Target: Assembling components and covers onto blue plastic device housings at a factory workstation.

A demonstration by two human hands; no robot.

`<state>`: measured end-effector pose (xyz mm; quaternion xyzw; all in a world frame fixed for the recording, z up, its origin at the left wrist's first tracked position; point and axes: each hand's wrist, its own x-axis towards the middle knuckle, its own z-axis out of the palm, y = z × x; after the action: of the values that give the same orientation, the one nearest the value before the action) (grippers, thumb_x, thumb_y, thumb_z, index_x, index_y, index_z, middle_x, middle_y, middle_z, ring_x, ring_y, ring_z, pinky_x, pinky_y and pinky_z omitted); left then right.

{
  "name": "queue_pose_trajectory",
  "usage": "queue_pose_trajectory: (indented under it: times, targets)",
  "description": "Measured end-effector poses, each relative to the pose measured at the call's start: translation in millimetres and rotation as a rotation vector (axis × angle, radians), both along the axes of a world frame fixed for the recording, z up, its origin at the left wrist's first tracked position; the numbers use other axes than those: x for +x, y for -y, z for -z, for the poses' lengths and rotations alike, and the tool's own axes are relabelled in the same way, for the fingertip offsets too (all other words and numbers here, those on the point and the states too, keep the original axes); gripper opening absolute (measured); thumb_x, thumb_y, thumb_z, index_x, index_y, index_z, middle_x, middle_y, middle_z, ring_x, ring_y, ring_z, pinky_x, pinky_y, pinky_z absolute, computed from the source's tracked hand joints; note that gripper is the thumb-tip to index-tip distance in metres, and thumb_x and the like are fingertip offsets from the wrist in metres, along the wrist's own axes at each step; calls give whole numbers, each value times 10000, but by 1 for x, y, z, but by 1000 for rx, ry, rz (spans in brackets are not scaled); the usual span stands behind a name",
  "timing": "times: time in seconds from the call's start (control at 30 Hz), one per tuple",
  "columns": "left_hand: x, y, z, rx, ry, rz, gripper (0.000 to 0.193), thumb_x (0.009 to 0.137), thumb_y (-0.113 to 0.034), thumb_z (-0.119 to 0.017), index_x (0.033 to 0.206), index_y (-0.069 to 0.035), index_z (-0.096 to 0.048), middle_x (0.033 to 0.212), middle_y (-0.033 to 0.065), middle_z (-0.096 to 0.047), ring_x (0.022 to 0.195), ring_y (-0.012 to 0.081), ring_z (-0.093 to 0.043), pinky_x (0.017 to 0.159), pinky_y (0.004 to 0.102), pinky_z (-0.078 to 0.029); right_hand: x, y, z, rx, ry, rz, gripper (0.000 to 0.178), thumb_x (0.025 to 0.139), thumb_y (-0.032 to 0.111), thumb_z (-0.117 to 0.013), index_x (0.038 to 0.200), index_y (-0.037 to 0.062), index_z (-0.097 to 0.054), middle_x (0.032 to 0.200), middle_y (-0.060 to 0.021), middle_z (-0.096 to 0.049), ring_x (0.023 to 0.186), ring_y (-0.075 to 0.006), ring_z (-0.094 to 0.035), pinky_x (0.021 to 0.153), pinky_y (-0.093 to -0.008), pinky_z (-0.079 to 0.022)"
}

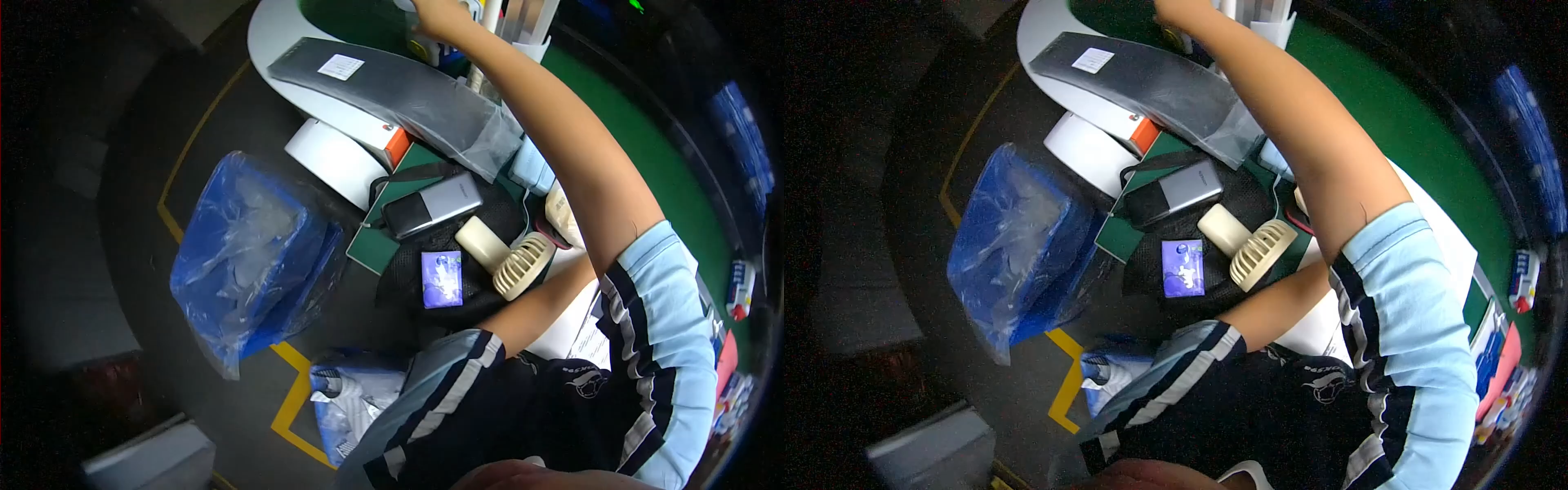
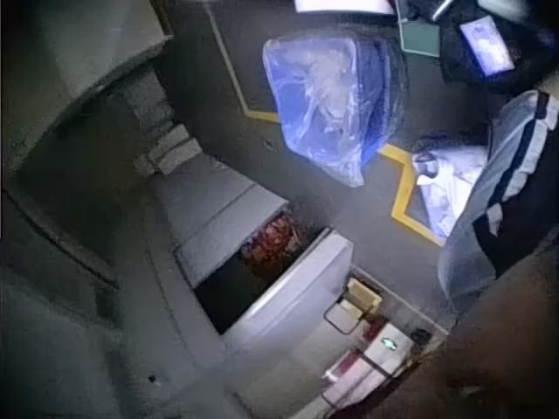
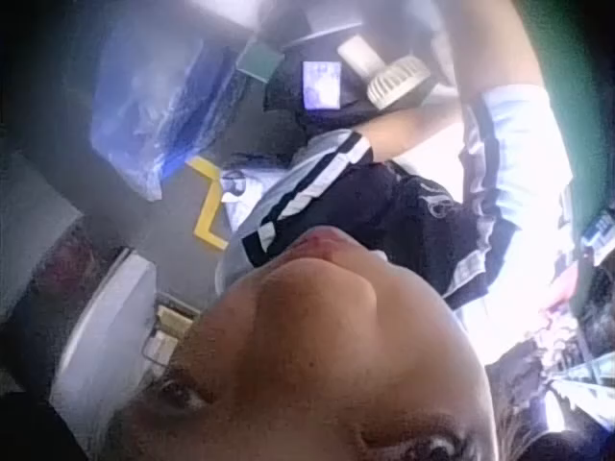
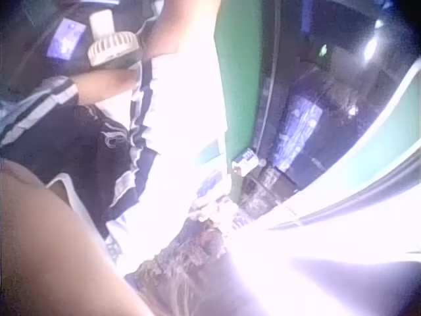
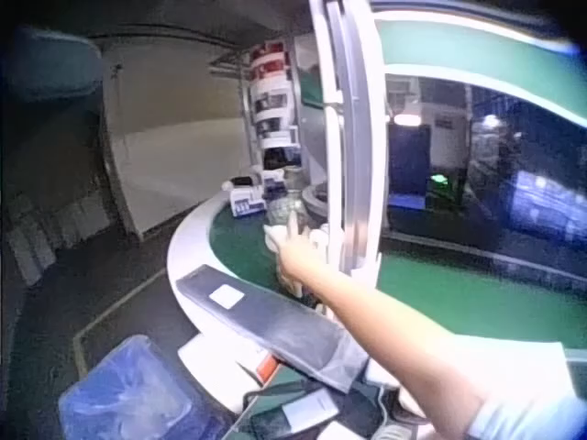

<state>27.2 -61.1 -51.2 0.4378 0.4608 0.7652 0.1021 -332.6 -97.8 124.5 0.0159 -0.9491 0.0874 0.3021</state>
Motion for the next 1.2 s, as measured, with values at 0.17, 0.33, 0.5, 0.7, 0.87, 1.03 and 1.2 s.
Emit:
queue_pose_trajectory:
  times: [0.17, 0.33, 0.5, 0.7, 0.87, 1.03, 1.2]
  targets:
    - [12, 12, 19, -100, 71, 60, 387, 794, -348, -597, 951, 5, -627, 909, 239, -639, 866, 396, -617, 748, 436, -478, -23, 14, -9, -75, 183, 89, 858, 677, 156, -732, 1398, 249, -276, 1399, -263, -217, 1169, -467, -410, 889, -538, -431]
    - [6, 13, 34, -175, 99, 86, 384, 795, -347, -597, 947, 4, -627, 907, 239, -639, 868, 395, -616, 747, 435, -478, -53, -6, -7, -39, 58, 180, 552, 753, 98, -616, 1263, 142, -410, 1251, -284, -364, 985, -431, -536, 809, -511, -470]
    - [-31, -12, 19, -211, -10, 96, 381, 795, -345, -596, 944, 4, -627, 905, 238, -639, 869, 394, -616, 747, 434, -477, -48, -40, -2, 131, -45, 81, 729, 644, 98, -741, 1251, 146, -341, 1118, -298, -401, 858, -465, -551, 745, -509, -498]
    - [-43, -32, 14, -326, -114, 134, 377, 796, -343, -596, 939, 4, -627, 902, 238, -639, 871, 392, -615, 746, 432, -476, 5, 10, -84, -191, -285, -131, 648, 645, 206, -705, 1233, 133, -443, 1177, -244, -432, 998, -447, -536, 876, -467, -461]
    - [-27, -43, 6, -436, -135, 147, 373, 797, -342, -596, 935, 4, -627, 900, 238, -639, 872, 391, -615, 746, 431, -476, 72, 8, -150, -314, -658, -308, 632, 632, 280, -740, 1160, 45, -483, 1087, -216, -524, 912, -348, -592, 780, -385, -497]
    - [-11, -23, -45, -459, -72, 276, 323, 800, -313, -595, 837, 8, -590, 797, 209, -635, 779, 374, -610, 685, 430, -458, 202, 8, -185, -1038, -588, -659, 406, 797, 115, -656, 1129, 46, -431, 999, -79, -526, 961, -186, -513, 857, -342, -425]
    - [49, 48, -119, -574, -473, 518, 272, 813, -229, -609, 1021, -56, -585, 1063, 162, -578, 963, 306, -559, 783, 374, -432, 340, -122, -180, -117, -580, -745, 439, 760, 266, -714, 1155, 206, -535, 1226, -162, -451, 1174, -226, -452, 782, -323, -502]
